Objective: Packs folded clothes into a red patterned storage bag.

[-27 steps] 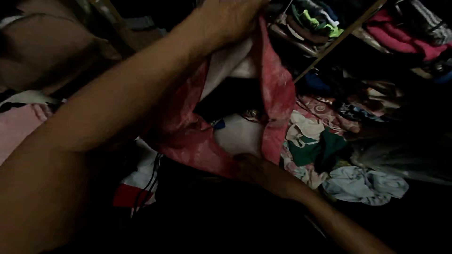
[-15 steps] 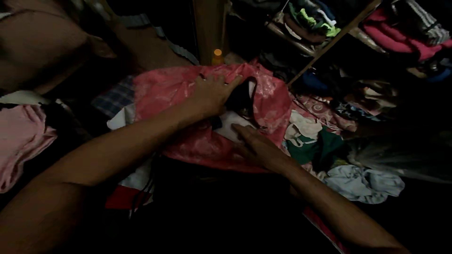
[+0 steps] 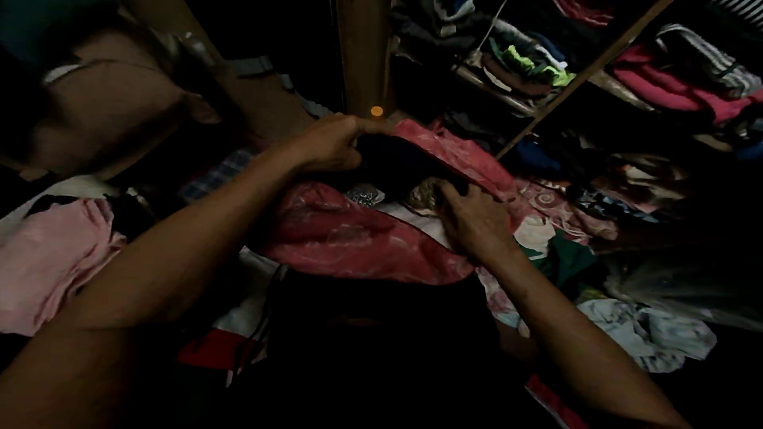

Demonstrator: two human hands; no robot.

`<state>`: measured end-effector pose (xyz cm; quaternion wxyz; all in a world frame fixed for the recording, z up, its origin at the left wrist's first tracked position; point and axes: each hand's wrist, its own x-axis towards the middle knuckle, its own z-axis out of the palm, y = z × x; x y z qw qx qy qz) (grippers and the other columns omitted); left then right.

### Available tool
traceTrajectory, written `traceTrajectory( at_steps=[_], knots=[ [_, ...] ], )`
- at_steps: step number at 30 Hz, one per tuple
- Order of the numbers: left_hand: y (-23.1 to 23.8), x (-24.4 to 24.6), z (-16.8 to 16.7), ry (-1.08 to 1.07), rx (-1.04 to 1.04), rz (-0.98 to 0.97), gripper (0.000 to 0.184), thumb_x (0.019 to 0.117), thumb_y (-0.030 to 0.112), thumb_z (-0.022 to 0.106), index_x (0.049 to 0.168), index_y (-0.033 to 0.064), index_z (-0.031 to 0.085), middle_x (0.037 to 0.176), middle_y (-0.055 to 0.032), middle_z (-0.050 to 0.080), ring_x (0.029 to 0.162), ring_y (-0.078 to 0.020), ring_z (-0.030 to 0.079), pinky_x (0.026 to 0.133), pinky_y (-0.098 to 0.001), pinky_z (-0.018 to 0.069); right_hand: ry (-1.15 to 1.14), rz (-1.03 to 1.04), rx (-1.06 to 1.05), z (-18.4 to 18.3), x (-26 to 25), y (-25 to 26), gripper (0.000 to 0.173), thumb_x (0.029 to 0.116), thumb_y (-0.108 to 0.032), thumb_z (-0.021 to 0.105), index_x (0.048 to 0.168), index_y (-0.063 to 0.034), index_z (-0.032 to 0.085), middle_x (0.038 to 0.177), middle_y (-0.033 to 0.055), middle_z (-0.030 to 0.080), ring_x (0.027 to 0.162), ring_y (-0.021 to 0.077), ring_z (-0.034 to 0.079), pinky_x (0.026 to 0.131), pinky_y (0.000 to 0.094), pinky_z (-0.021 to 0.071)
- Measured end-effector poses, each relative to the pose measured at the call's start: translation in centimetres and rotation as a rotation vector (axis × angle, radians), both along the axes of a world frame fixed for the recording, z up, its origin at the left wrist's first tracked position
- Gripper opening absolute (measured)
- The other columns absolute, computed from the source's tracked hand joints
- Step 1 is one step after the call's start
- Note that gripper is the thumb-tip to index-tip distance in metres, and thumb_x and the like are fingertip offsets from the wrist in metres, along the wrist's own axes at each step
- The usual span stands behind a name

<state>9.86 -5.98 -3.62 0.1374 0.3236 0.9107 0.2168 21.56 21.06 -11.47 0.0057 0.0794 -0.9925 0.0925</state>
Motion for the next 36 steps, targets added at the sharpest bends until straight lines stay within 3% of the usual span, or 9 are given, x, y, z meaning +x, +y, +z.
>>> traceTrajectory(
  at_steps=[2, 6, 9, 12, 17, 23, 32, 34, 36],
  knots=[
    [0.4, 0.1, -0.2, -0.012, -0.015, 0.037, 0.064, 0.0898, 0.001, 0.069, 0.146, 0.0292, 0.057, 0.116, -0.0152, 0.071, 0.099, -0.0343, 0.068, 0.084, -0.0592, 0.0525, -0.021, -0.054, 0.022, 0.0, 0.1, 0.5, 0.063, 0.0913, -0.013, 0.071, 0.15, -0.0202, 0.049, 0.115, 0.0335, 0.061, 0.097, 0.0551, 0.063, 0.071, 0.0677, 0.0518],
    [0.6, -0.4, -0.3, -0.025, -0.017, 0.048, 0.064, 0.0903, 0.004, 0.071, 0.146, 0.0323, 0.057, 0.113, -0.014, 0.072, 0.097, -0.0334, 0.068, 0.082, -0.0594, 0.0525, 0.035, -0.088, 0.01, 0.6, -0.7, 1.5, 0.053, 0.0887, -0.023, 0.076, 0.128, 0.0055, 0.055, 0.105, 0.0344, 0.063, 0.094, 0.0549, 0.065, 0.074, 0.0679, 0.0518],
    [0.4, -0.5, -0.2, -0.035, -0.001, 0.015, 0.061, 0.0904, 0.005, 0.073, 0.144, 0.0307, 0.058, 0.116, -0.0115, 0.072, 0.1, -0.0301, 0.07, 0.085, -0.0567, 0.054, 0.032, -0.065, 0.009, 0.6, -1.8, 1.7, 0.063, 0.0828, -0.037, 0.082, 0.122, 0.0065, 0.059, 0.096, 0.0323, 0.065, 0.091, 0.054, 0.065, 0.076, 0.068, 0.0495],
    [0.1, -0.8, -0.6, -0.028, 0.013, -0.008, 0.063, 0.0892, 0.006, 0.074, 0.144, 0.0316, 0.058, 0.116, -0.0103, 0.072, 0.099, -0.0278, 0.07, 0.085, -0.0546, 0.0542, 0.032, -0.023, -0.008, -1.1, -3.3, 1.7, 0.081, 0.0743, -0.053, 0.085, 0.125, 0.0045, 0.058, 0.094, 0.0287, 0.067, 0.091, 0.0508, 0.066, 0.076, 0.0667, 0.0503],
    [-0.3, -0.5, -0.6, -0.065, 0.042, 0.034, 0.061, 0.0896, 0.006, 0.074, 0.143, 0.0301, 0.059, 0.12, -0.0078, 0.072, 0.103, -0.0247, 0.07, 0.088, -0.0533, 0.0547, 0.004, 0.055, -0.035, -2.8, -4.9, 1.5, 0.062, 0.0793, -0.032, 0.082, 0.131, -0.0041, 0.06, 0.089, 0.0271, 0.067, 0.085, 0.0506, 0.067, 0.07, 0.0668, 0.0504],
    [-0.6, -0.4, -0.7, -0.097, 0.101, 0.055, 0.061, 0.0886, 0.002, 0.074, 0.142, 0.0295, 0.061, 0.123, -0.0059, 0.071, 0.105, -0.0212, 0.07, 0.09, -0.0494, 0.0563, 0.173, 0.237, -0.096, -5.2, -6.1, 2.8, 0.053, 0.0775, -0.027, 0.084, 0.122, -0.0056, 0.065, 0.084, 0.0263, 0.067, 0.078, 0.0488, 0.067, 0.067, 0.0646, 0.0526],
    [-3.4, 3.3, 1.4, -0.155, 0.409, -0.037, 0.063, 0.0849, -0.007, 0.07, 0.142, 0.0179, 0.06, 0.133, 0.0052, 0.067, 0.115, -0.0009, 0.065, 0.098, -0.0219, 0.056, 0.369, 0.285, -0.066, 3.1, -0.3, 3.2, 0.032, 0.0828, -0.022, 0.071, 0.107, -0.0021, 0.067, 0.073, 0.0217, 0.061, 0.064, 0.0456, 0.063, 0.052, 0.059, 0.0469],
    [-3.3, 3.4, 1.4, -0.152, 0.416, -0.059, 0.063, 0.0839, -0.009, 0.068, 0.141, 0.0175, 0.06, 0.134, 0.0058, 0.066, 0.116, 0.0002, 0.064, 0.098, -0.0202, 0.0551, 0.339, 0.231, -0.033, 3.0, 1.7, 2.7, 0.036, 0.0808, -0.018, 0.073, 0.114, -0.0032, 0.066, 0.08, 0.0231, 0.062, 0.067, 0.046, 0.063, 0.052, 0.0587, 0.047],
    [-2.8, 2.8, 0.7, -0.138, 0.374, -0.066, 0.061, 0.085, -0.007, 0.068, 0.14, 0.0181, 0.061, 0.131, 0.0051, 0.067, 0.113, 0.0001, 0.065, 0.097, -0.0215, 0.0556, 0.227, 0.211, -0.044, 1.2, 3.0, 2.2, 0.043, 0.0792, -0.014, 0.078, 0.12, -0.0052, 0.067, 0.096, 0.0289, 0.064, 0.082, 0.0498, 0.065, 0.061, 0.0626, 0.0513]
  ],
)
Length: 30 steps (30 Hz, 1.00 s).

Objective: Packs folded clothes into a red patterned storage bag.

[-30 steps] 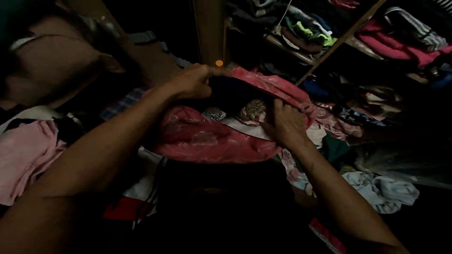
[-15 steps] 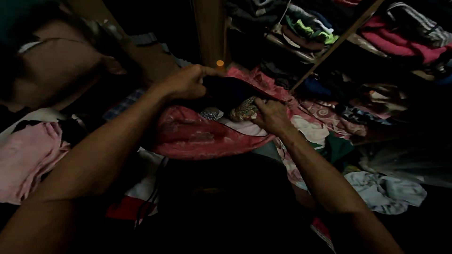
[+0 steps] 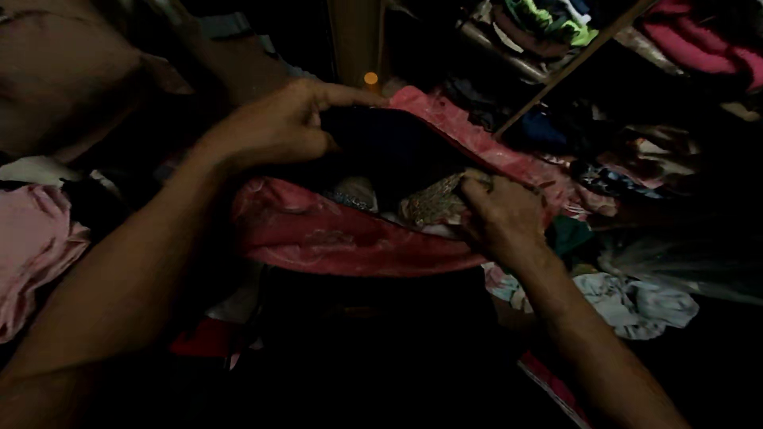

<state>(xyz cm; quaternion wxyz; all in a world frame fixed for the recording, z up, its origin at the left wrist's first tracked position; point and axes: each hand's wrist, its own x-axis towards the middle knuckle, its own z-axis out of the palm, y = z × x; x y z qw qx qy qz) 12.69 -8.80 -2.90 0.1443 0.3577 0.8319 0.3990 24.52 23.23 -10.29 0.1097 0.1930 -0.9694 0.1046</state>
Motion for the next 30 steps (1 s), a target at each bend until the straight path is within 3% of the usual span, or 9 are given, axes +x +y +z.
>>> traceTrajectory(
  at_steps=[3, 6, 13, 18, 21, 24, 25, 28, 30],
  knots=[
    [0.8, -1.4, -1.2, 0.006, -0.098, 0.019, 0.06, 0.0862, -0.003, 0.07, 0.14, 0.0226, 0.062, 0.127, 0.0025, 0.07, 0.109, -0.0051, 0.067, 0.093, -0.0309, 0.0573, -0.177, 0.055, -0.046, -2.5, 1.4, 0.5, 0.044, 0.0844, -0.028, 0.081, 0.123, -0.0099, 0.069, 0.126, 0.0327, 0.058, 0.112, 0.0499, 0.061, 0.089, 0.063, 0.0529],
    [1.1, -1.7, -1.0, -0.025, -0.141, 0.051, 0.065, 0.0849, -0.005, 0.072, 0.14, 0.0273, 0.062, 0.127, 0.002, 0.07, 0.108, -0.0077, 0.068, 0.091, -0.0341, 0.0583, -0.189, 0.088, -0.174, -1.9, 1.9, 1.3, 0.043, 0.0871, -0.038, 0.076, 0.124, -0.0151, 0.072, 0.139, 0.0281, 0.053, 0.119, 0.0429, 0.06, 0.092, 0.0573, 0.0537],
    [1.9, -1.2, -1.0, 0.083, -0.192, 0.095, 0.067, 0.0809, 0.013, 0.084, 0.142, 0.0253, 0.06, 0.128, -0.0044, 0.069, 0.113, -0.018, 0.067, 0.096, -0.0484, 0.0544, 0.326, 0.21, -0.353, 0.4, -1.8, -1.7, 0.053, 0.0846, -0.041, 0.082, 0.108, 0.0025, 0.061, 0.113, 0.0256, 0.064, 0.108, 0.0366, 0.063, 0.092, 0.0466, 0.0527],
    [1.8, 1.4, -1.4, 0.373, -0.284, 0.092, 0.074, 0.0806, 0.025, 0.085, 0.147, 0.0177, 0.055, 0.131, -0.0136, 0.066, 0.117, -0.0347, 0.065, 0.098, -0.0604, 0.0498, 0.39, 0.281, -0.362, -0.7, -5.4, -6.2, 0.086, 0.0798, -0.052, 0.082, 0.146, -0.0078, 0.05, 0.145, 0.0359, 0.046, 0.134, 0.05, 0.047, 0.109, 0.0615, 0.0407],
    [1.0, 4.3, -2.0, 0.632, -0.257, 0.138, 0.063, 0.0883, 0.035, 0.075, 0.143, 0.0107, 0.057, 0.147, -0.0167, 0.054, 0.127, -0.0418, 0.054, 0.102, -0.0606, 0.0414, 0.336, 0.367, -0.255, 0.0, -7.2, -7.8, 0.069, 0.0851, -0.019, 0.076, 0.15, -0.0157, 0.052, 0.14, 0.0299, 0.056, 0.118, 0.0451, 0.062, 0.089, 0.0562, 0.0544],
    [1.0, 8.5, -5.7, 0.799, 0.083, 0.058, 0.028, 0.099, 0.03, 0.065, 0.101, 0.0034, 0.072, 0.105, -0.0166, 0.069, 0.103, -0.0299, 0.064, 0.094, -0.0439, 0.0509, 0.168, 0.422, -0.247, 1.1, -9.4, -7.7, 0.049, 0.0843, -0.005, 0.071, 0.133, -0.0075, 0.066, 0.108, 0.0226, 0.07, 0.092, 0.0399, 0.07, 0.071, 0.0544, 0.0575],
    [1.1, 9.9, -7.3, 0.765, 0.069, -0.025, 0.034, 0.1004, 0.038, 0.062, 0.103, 0.0058, 0.074, 0.105, -0.0133, 0.072, 0.103, -0.027, 0.067, 0.093, -0.0414, 0.0533, 0.119, 0.434, -0.25, 1.6, -9.9, -7.6, 0.046, 0.0835, -0.003, 0.07, 0.13, -0.0054, 0.068, 0.105, 0.0231, 0.07, 0.09, 0.0408, 0.07, 0.07, 0.0564, 0.0569],
    [1.1, 12.5, -10.5, 0.529, -0.296, -0.11, 0.072, 0.0979, 0.069, 0.045, 0.148, 0.0187, 0.054, 0.141, -0.0103, 0.062, 0.131, -0.0303, 0.057, 0.11, -0.0472, 0.0454, 0.031, 0.433, -0.262, 3.2, -11.2, -7.9, 0.043, 0.0836, -0.002, 0.069, 0.126, -0.0049, 0.069, 0.11, 0.0217, 0.071, 0.097, 0.0393, 0.07, 0.08, 0.0575, 0.0565],
    [0.3, 12.4, -11.6, 0.545, -0.394, -0.105, 0.05, 0.1013, 0.048, 0.053, 0.135, 0.0126, 0.063, 0.108, -0.0112, 0.071, 0.105, -0.0324, 0.066, 0.093, -0.0485, 0.0527, 0.025, 0.416, -0.268, 3.8, -11.9, -8.3, 0.041, 0.0841, -0.002, 0.068, 0.125, -0.0056, 0.07, 0.11, 0.0205, 0.072, 0.096, 0.0384, 0.071, 0.08, 0.0575, 0.0552]
  ],
)
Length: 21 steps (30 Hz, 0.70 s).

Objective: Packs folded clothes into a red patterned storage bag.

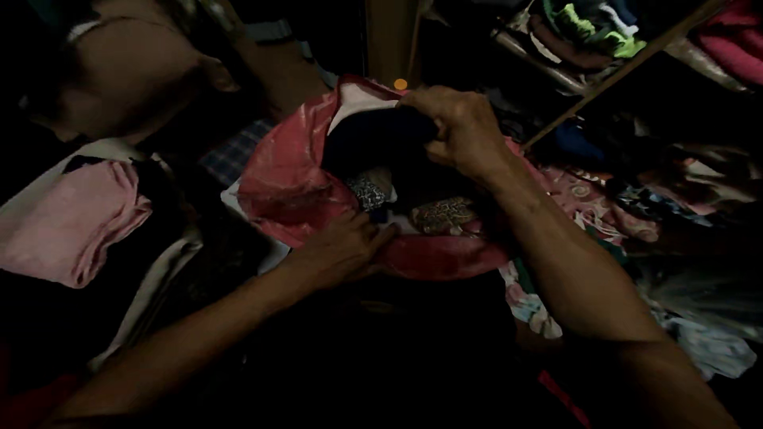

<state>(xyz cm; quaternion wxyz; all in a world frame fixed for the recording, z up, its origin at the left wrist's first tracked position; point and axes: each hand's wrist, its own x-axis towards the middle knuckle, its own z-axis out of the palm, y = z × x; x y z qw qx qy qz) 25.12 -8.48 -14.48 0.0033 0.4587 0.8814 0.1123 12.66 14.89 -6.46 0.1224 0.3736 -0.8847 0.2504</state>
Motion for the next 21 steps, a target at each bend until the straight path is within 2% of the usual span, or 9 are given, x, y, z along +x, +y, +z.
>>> traceTrajectory(
  at_steps=[2, 3, 7, 9, 11, 13, 16, 19, 21],
  knots=[
    [-0.7, 0.1, 0.6, -0.018, -0.091, 0.007, 0.017, 0.0972, 0.018, 0.063, 0.107, 0.0074, 0.072, 0.093, -0.0109, 0.072, 0.095, -0.0325, 0.068, 0.088, -0.0496, 0.0531, -0.005, -0.026, -0.012, 0.2, -0.4, -0.3, 0.04, 0.0849, -0.004, 0.068, 0.125, -0.0059, 0.071, 0.109, 0.0199, 0.073, 0.095, 0.0381, 0.071, 0.079, 0.058, 0.0548],
    [-1.0, 0.3, 1.1, -0.051, -0.123, 0.02, 0.012, 0.096, 0.015, 0.065, 0.102, 0.0075, 0.073, 0.09, -0.0103, 0.072, 0.091, -0.0313, 0.07, 0.087, -0.0495, 0.0538, -0.012, -0.04, -0.012, 0.3, -0.6, -0.4, 0.039, 0.0855, -0.005, 0.068, 0.125, -0.0059, 0.071, 0.11, 0.0199, 0.073, 0.096, 0.0388, 0.071, 0.08, 0.0591, 0.0547],
    [-2.6, 1.7, 4.5, -0.396, -0.219, 0.238, 0.04, 0.1084, 0.038, 0.044, 0.103, 0.0112, 0.073, 0.08, -0.0096, 0.069, 0.077, -0.0298, 0.07, 0.07, -0.0526, 0.0558, -0.035, -0.105, -0.047, 0.3, -1.0, -0.6, 0.041, 0.0847, -0.005, 0.068, 0.125, -0.0073, 0.07, 0.112, 0.0185, 0.073, 0.099, 0.0383, 0.071, 0.083, 0.0599, 0.0543],
    [-3.4, 2.1, 5.6, -0.535, -0.333, 0.434, 0.051, 0.1093, 0.046, 0.038, 0.105, 0.0089, 0.073, 0.086, -0.0146, 0.07, 0.085, -0.0361, 0.07, 0.074, -0.0592, 0.055, -0.054, -0.134, -0.069, 0.2, -0.8, -0.8, 0.043, 0.0841, -0.004, 0.069, 0.127, -0.0077, 0.07, 0.114, 0.0183, 0.073, 0.101, 0.0389, 0.071, 0.085, 0.0621, 0.0534],
    [-4.4, 2.5, 5.4, -0.486, -0.329, 0.541, 0.047, 0.1083, 0.045, 0.043, 0.109, 0.009, 0.073, 0.09, -0.0156, 0.072, 0.086, -0.0378, 0.071, 0.075, -0.0614, 0.0553, -0.056, -0.146, -0.064, 0.0, -1.0, -1.0, 0.04, 0.0854, -0.008, 0.069, 0.125, -0.0104, 0.071, 0.114, 0.0159, 0.074, 0.101, 0.0371, 0.071, 0.083, 0.0621, 0.0534],
    [-4.8, 3.0, 5.0, -0.238, -0.078, 0.478, 0.029, 0.1035, 0.033, 0.057, 0.109, 0.0095, 0.073, 0.088, -0.0114, 0.071, 0.079, -0.0316, 0.071, 0.068, -0.0551, 0.0584, -0.066, -0.142, -0.053, 0.2, -1.1, -1.3, 0.039, 0.0855, -0.007, 0.069, 0.124, -0.009, 0.071, 0.112, 0.0175, 0.074, 0.1, 0.0386, 0.071, 0.083, 0.0631, 0.0532],
    [-3.0, 1.5, 4.2, 0.046, 0.31, 0.219, 0.024, 0.1005, 0.019, 0.057, 0.114, 0.0043, 0.071, 0.106, -0.011, 0.07, 0.1, -0.0247, 0.068, 0.088, -0.0399, 0.0567, -0.085, -0.149, -0.05, 0.4, -1.4, -1.6, 0.039, 0.086, -0.008, 0.068, 0.125, -0.0087, 0.07, 0.108, 0.0187, 0.074, 0.097, 0.0403, 0.071, 0.08, 0.0638, 0.0521],
    [-1.0, -1.5, 2.8, 0.091, 0.252, 0.139, 0.045, 0.1013, 0.017, 0.056, 0.144, 0.0048, 0.055, 0.15, -0.0195, 0.052, 0.142, -0.0365, 0.046, 0.119, -0.0498, 0.036, -0.09, -0.144, -0.049, 0.7, -1.4, -1.6, 0.038, 0.0871, -0.01, 0.069, 0.125, -0.0092, 0.07, 0.107, 0.0185, 0.074, 0.095, 0.0396, 0.071, 0.08, 0.0626, 0.0521],
    [-0.3, -3.4, 1.4, 0.039, 0.122, 0.249, 0.071, 0.0933, 0.016, 0.066, 0.158, 0.0092, 0.037, 0.161, -0.0229, 0.036, 0.148, -0.0423, 0.036, 0.114, -0.0573, 0.0382, -0.108, -0.144, -0.04, 1.0, -1.1, -1.5, 0.038, 0.0882, -0.01, 0.069, 0.127, -0.0102, 0.07, 0.11, 0.0178, 0.074, 0.099, 0.0389, 0.071, 0.083, 0.0621, 0.0522]
  ],
)
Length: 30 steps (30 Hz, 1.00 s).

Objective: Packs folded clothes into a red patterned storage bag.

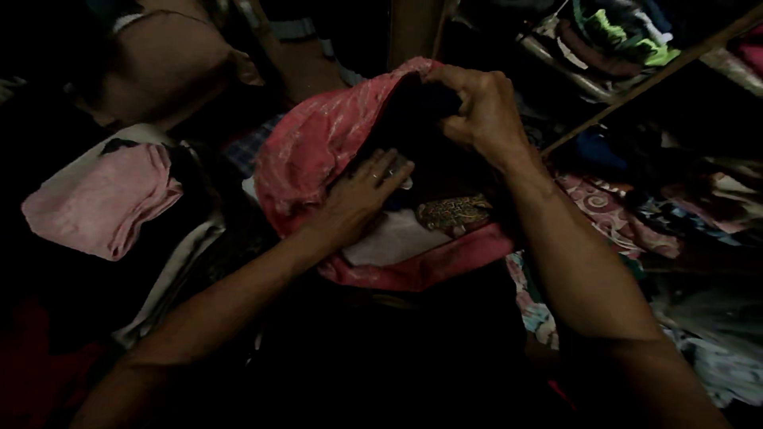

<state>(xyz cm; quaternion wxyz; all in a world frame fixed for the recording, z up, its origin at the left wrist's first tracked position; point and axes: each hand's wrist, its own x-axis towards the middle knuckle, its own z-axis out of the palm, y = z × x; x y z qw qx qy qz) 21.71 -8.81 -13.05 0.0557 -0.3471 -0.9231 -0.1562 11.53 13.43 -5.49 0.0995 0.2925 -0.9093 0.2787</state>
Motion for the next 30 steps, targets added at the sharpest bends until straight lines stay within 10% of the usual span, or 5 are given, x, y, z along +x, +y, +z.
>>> traceTrajectory(
  at_steps=[7, 13, 18, 22, 30],
  knots=[
    [-1.3, -3.2, 1.1, -0.211, 0.028, 0.184, 0.034, 0.1028, 0.012, 0.057, 0.133, -0.0034, 0.055, 0.106, -0.0275, 0.068, 0.094, -0.045, 0.07, 0.084, -0.0605, 0.0553, -0.029, -0.026, -0.003, -0.3, -0.2, 1.5, 0.041, 0.0885, -0.011, 0.068, 0.129, -0.0123, 0.07, 0.117, 0.0171, 0.073, 0.107, 0.0406, 0.069, 0.085, 0.067, 0.05],
    [-2.5, -4.9, 2.3, -0.193, 0.069, 0.081, 0.031, 0.1024, 0.011, 0.056, 0.13, -0.0023, 0.058, 0.104, -0.0254, 0.07, 0.095, -0.0422, 0.071, 0.086, -0.0594, 0.0549, -0.11, 0.027, 0.029, 0.5, -2.0, 2.4, 0.036, 0.0962, -0.02, 0.064, 0.132, -0.0158, 0.068, 0.118, 0.015, 0.073, 0.109, 0.0361, 0.069, 0.09, 0.0636, 0.0499],
    [-3.5, -4.6, 1.4, -0.265, 0.079, -0.065, 0.049, 0.0953, 0.01, 0.069, 0.144, 0.0123, 0.059, 0.135, -0.0155, 0.065, 0.125, -0.0325, 0.063, 0.109, -0.051, 0.0472, -0.209, 0.133, -0.007, 0.7, -3.6, 3.4, 0.031, 0.0979, -0.022, 0.065, 0.127, -0.0111, 0.069, 0.118, 0.0115, 0.072, 0.107, 0.0222, 0.069, 0.096, 0.049, 0.0533],
    [-3.7, -2.8, 0.9, -0.402, 0.085, -0.073, 0.076, 0.087, 0.038, 0.079, 0.153, 0.0159, 0.049, 0.155, -0.0145, 0.048, 0.141, -0.0317, 0.048, 0.116, -0.0498, 0.039, -0.288, 0.218, -0.052, 1.4, -3.3, 3.8, 0.025, 0.096, -0.013, 0.067, 0.118, -0.0019, 0.068, 0.108, 0.0114, 0.07, 0.095, 0.0107, 0.065, 0.088, 0.0319, 0.0536],
    [-4.1, 0.0, 5.6, 0.129, 0.254, 0.141, 0.027, 0.1033, 0.021, 0.059, 0.116, 0.0014, 0.072, 0.105, -0.0151, 0.075, 0.096, -0.0253, 0.073, 0.09, -0.0416, 0.0577, -0.346, 0.288, -0.084, 1.1, -3.5, 3.9, 0.016, 0.0939, -0.012, 0.068, 0.108, -0.0046, 0.07, 0.099, 0.0013, 0.07, 0.086, -0.0019, 0.062, 0.082, 0.019, 0.0519]
  ],
)
